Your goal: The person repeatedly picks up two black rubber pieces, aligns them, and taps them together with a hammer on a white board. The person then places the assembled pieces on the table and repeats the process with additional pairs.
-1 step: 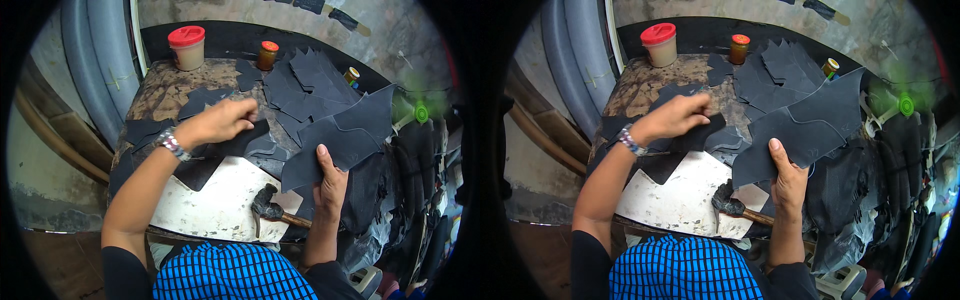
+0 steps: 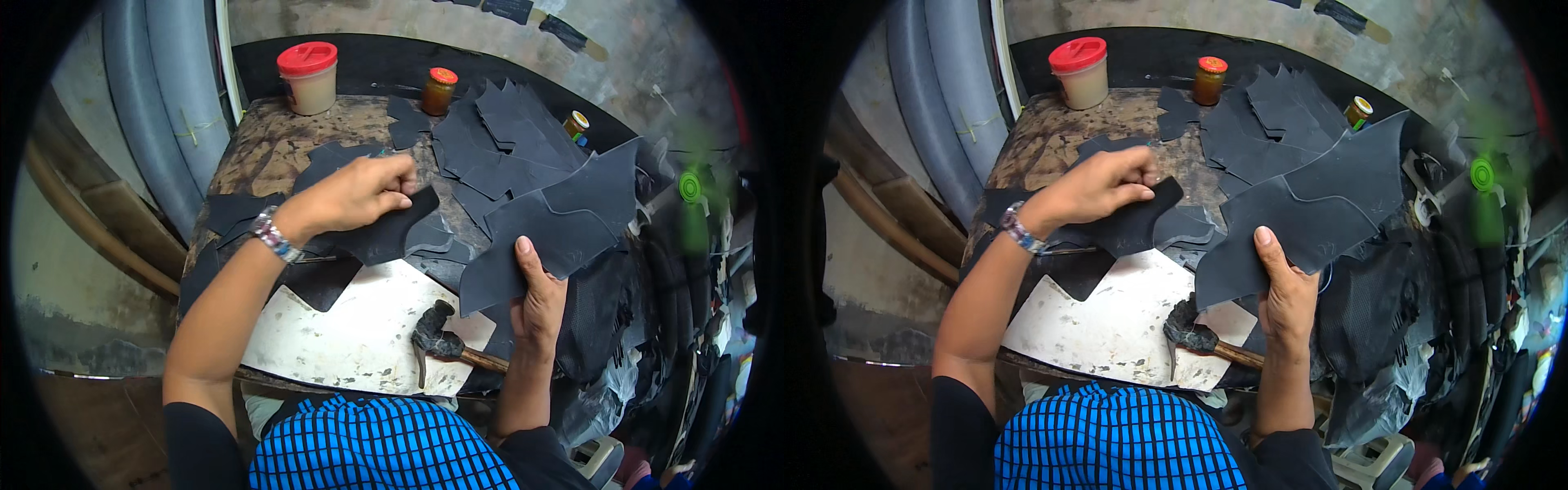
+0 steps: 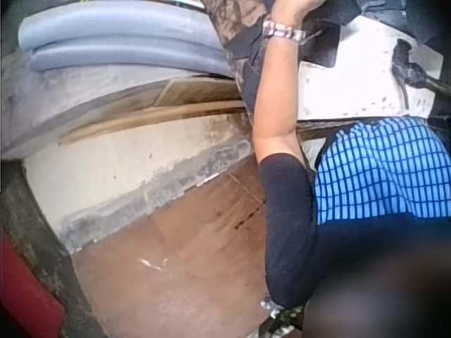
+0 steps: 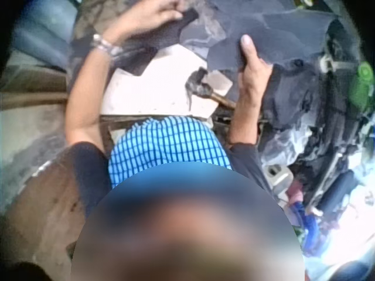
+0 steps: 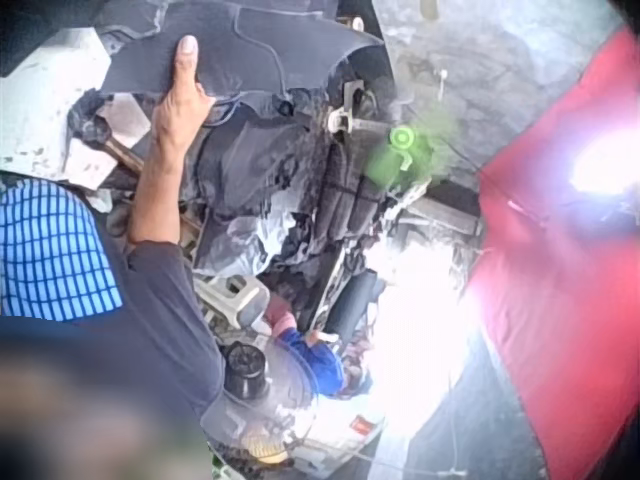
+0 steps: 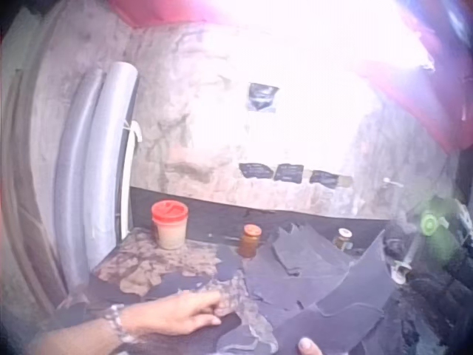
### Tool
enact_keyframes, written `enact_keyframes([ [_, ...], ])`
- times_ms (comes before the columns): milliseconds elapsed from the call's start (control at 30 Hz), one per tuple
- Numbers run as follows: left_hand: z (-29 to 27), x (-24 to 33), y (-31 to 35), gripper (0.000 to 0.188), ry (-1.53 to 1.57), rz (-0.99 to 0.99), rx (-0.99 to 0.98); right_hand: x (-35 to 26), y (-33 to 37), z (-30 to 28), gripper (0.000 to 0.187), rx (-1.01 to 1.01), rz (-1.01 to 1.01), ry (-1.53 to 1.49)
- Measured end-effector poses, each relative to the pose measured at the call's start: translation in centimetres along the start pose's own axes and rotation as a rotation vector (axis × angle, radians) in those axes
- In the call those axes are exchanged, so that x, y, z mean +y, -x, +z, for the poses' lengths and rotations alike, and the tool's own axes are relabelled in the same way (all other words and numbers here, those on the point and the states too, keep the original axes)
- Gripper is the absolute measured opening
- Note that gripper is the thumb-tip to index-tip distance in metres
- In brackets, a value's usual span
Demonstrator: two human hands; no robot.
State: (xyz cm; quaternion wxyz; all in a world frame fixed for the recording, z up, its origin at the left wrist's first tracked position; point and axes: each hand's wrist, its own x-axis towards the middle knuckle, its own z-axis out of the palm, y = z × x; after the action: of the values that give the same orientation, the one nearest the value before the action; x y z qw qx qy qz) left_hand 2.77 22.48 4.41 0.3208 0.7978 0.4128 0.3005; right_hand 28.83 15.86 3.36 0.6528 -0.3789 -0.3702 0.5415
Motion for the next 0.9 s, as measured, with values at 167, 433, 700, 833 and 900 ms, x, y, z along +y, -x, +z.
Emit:
enact_keyframes([
  [167, -1.7, 1.2, 3.4, 0.025, 0.372, -0.255, -0.033, 1.7, 0.0, 1.1, 0.041, -0.102, 0.147, -0.073],
  [433, -0.7, 0.1, 6.5, 0.025, 0.693, -0.258, -0.066, 3.7, 0.6, 3.7, 0.04, -0.2, 0.222, -0.06],
  [700, -0.4, -0.3, 7.2, 0.027, 0.71, -0.28, -0.108, 4.2, 0.8, 4.4, 0.043, -0.208, 0.177, 0.02],
  [833, -0.2, -0.2, 7.3, 0.027, 0.737, -0.278, -0.12, 4.3, 1.0, 4.3, 0.044, -0.217, 0.202, 0.029],
  [900, -0.3, 0.0, 7.3, 0.028, 0.696, -0.281, -0.13, 4.3, 1.0, 4.3, 0.045, -0.228, 0.209, 0.024],
])
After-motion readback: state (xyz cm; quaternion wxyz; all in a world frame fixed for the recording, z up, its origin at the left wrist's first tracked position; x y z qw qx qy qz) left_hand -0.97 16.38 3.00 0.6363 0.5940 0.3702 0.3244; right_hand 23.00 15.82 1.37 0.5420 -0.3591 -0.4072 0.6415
